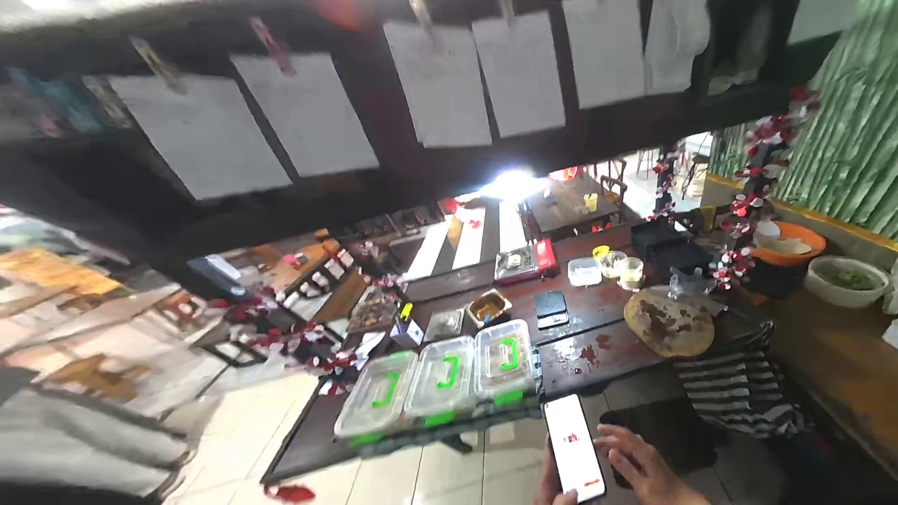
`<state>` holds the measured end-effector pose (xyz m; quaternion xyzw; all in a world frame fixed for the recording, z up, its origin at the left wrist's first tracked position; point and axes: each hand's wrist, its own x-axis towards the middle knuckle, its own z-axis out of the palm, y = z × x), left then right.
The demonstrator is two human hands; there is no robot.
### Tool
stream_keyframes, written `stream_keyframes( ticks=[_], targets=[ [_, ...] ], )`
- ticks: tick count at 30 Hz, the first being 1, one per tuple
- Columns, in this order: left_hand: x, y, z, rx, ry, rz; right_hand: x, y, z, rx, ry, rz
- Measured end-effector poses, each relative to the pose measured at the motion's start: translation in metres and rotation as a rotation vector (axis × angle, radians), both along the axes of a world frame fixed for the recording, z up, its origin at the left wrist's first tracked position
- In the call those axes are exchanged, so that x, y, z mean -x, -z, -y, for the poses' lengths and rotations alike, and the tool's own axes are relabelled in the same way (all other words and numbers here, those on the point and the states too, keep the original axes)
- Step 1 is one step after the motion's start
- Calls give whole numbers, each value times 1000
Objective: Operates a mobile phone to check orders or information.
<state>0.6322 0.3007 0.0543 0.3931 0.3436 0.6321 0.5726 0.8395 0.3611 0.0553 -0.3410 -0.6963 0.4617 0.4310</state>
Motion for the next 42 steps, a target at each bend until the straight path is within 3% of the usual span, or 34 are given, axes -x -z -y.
stream_keyframes(
  ticks=[3, 8, 21, 42],
  targets=[
    [-1, -5, 1, -10, -20, -24, -1, -7, -4, -188, 118, 181],
    [1, -14, 8, -29, -30, -23, 3, -12, -11, -429, 173, 239],
    [15, -8, 25, 1, -139, 4, 29, -11, -9, -503, -19, 334],
    [21, -3, 18, 32, -119, 16, 52, -30, -37, -522, -25, 393]
  ],
)
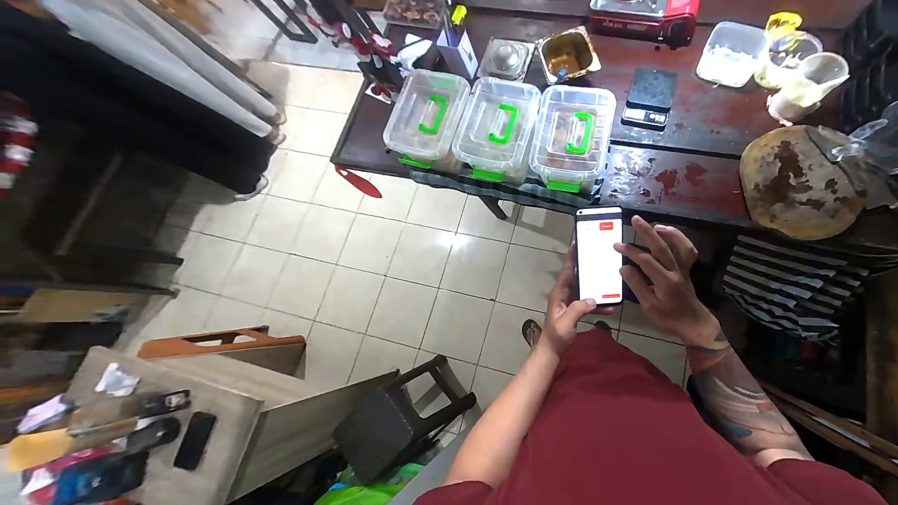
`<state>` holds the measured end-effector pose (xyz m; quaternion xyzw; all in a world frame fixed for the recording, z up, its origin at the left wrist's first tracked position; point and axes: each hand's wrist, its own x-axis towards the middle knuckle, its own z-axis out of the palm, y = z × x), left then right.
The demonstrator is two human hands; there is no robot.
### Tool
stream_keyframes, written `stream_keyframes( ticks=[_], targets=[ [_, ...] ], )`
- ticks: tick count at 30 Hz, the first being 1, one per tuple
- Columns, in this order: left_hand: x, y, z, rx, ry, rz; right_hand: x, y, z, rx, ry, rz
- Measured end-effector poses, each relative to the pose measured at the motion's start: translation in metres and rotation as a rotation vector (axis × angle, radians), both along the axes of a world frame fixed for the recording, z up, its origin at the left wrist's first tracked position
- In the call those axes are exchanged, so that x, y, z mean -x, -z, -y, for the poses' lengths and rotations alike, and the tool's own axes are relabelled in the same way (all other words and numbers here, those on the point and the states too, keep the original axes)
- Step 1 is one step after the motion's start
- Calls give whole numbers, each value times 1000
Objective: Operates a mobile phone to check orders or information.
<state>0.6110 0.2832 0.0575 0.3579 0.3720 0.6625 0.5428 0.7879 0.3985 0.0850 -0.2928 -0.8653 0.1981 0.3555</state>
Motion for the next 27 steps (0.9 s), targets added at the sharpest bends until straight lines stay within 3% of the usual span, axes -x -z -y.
stream_keyframes(
  ticks=[19, 23, 27],
  targets=[
    [8, -6, 0, 35, -36, -45, 33, -19, -16, -19, -51, 95],
    [9, -4, 1, 17, -43, -14, 31, -18, -16, 249, -143, -115],
    [10, -5, 0, 19, -73, -8, 25, -5, -10, 844, -366, -350]
  ],
)
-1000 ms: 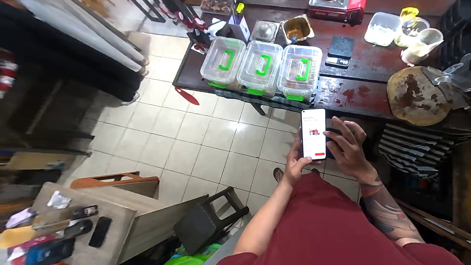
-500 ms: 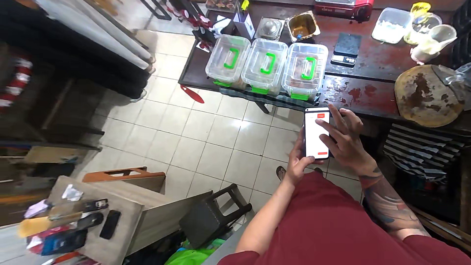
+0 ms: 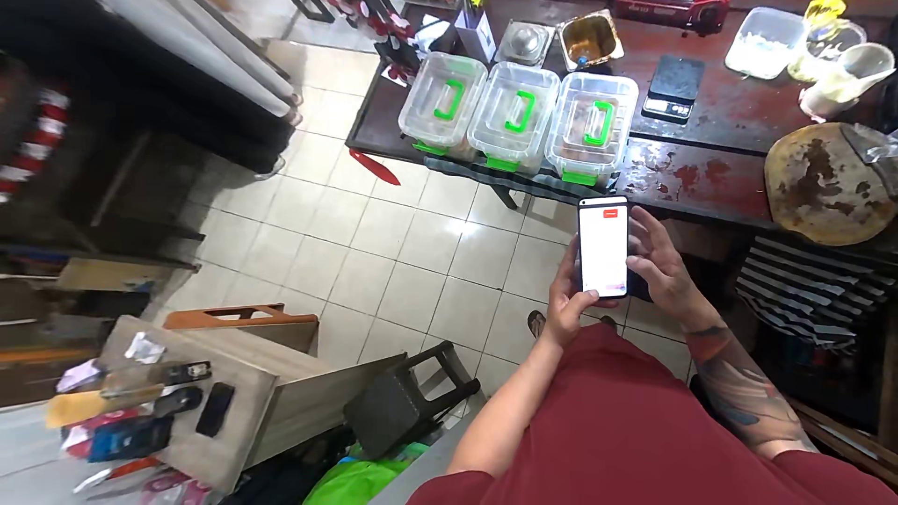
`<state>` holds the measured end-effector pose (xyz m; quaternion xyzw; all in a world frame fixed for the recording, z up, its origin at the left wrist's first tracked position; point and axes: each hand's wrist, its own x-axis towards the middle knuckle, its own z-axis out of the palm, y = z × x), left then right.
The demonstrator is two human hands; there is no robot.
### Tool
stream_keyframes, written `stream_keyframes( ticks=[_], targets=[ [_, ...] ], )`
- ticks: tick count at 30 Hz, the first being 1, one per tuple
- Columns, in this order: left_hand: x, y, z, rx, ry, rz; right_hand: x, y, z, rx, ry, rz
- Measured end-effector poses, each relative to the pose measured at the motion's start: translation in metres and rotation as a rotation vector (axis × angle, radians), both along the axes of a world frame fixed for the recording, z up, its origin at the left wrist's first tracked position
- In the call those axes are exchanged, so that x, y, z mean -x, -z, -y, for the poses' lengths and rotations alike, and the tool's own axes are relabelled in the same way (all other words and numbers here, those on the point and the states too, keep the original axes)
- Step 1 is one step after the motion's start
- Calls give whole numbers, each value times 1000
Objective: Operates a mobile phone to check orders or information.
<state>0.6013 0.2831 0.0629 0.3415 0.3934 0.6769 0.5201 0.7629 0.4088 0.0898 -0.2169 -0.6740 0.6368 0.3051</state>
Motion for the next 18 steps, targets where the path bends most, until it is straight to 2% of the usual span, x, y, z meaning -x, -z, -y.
stream_keyframes(
  ticks=[2, 4, 14, 18],
  targets=[
    [0, 0, 0, -1, -19, -12, -2, 6, 5, 167, -76, -63],
    [-1, 0, 1, 3, -38, -30, -3, 10, 11, 207, -98, -84],
    [-8, -5, 0, 18, -103, -97, -3, 12, 19, 142, -40, -100],
    [-9, -10, 1, 84, -145, -127, -2, 10, 21, 123, -29, -81]
  ],
)
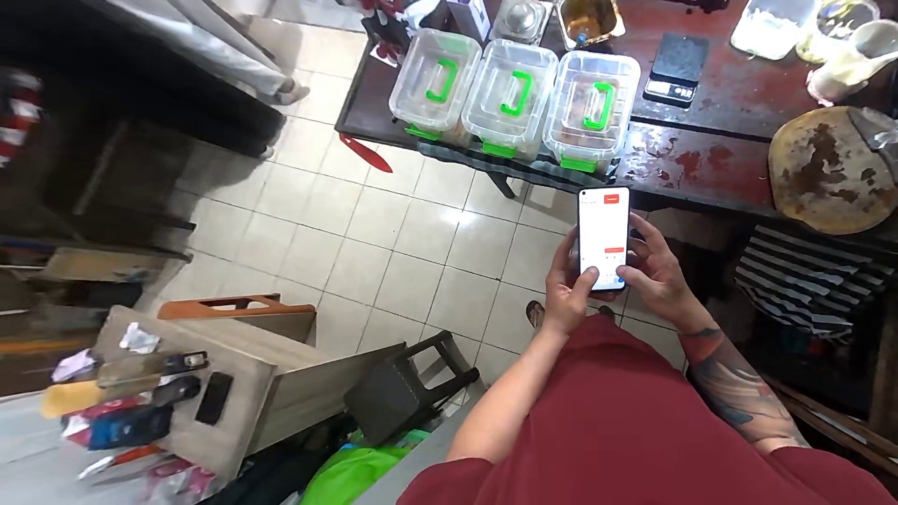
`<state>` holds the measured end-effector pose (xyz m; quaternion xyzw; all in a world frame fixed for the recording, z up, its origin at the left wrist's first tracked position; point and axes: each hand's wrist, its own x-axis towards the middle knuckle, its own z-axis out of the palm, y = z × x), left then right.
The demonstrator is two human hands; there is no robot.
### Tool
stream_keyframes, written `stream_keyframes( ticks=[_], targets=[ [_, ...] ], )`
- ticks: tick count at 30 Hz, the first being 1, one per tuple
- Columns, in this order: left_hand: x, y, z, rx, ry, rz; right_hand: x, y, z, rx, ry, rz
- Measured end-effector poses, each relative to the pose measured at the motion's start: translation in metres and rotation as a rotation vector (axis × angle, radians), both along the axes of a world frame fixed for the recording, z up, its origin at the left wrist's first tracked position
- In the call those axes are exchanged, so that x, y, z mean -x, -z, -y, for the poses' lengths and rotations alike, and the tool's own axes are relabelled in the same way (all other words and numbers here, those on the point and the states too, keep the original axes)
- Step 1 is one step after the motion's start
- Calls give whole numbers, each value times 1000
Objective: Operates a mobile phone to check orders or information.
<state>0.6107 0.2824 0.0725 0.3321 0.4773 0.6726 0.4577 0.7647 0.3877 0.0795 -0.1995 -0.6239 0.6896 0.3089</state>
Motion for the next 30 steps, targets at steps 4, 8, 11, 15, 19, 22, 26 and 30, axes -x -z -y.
stream_keyframes(
  ticks=[4, 8, 11, 15, 19, 22, 26, 30],
  targets=[
    [-3, -5, 0, 43, -56, -11, 0, 0, 1, 7, -23, -28],
    [1, 1, 2, -35, 4, -4, -1, 2, 1, 3, -29, -34],
    [-1, -1, 1, 7, -30, -3, -1, 4, 0, 8, -36, -30],
    [-2, 0, 0, 23, -44, 9, -1, 4, 0, 33, -43, -36],
    [-4, -4, -1, 79, -80, 1, -1, 4, 0, 43, -53, -37],
    [-1, -1, -1, 49, -58, 4, -1, 6, -1, 57, -50, -27],
    [1, 3, -2, 13, -26, 14, 0, 8, -3, 58, -45, -33],
    [5, 8, -1, 5, -10, 24, 3, 9, -4, 58, -37, -24]
  ],
)
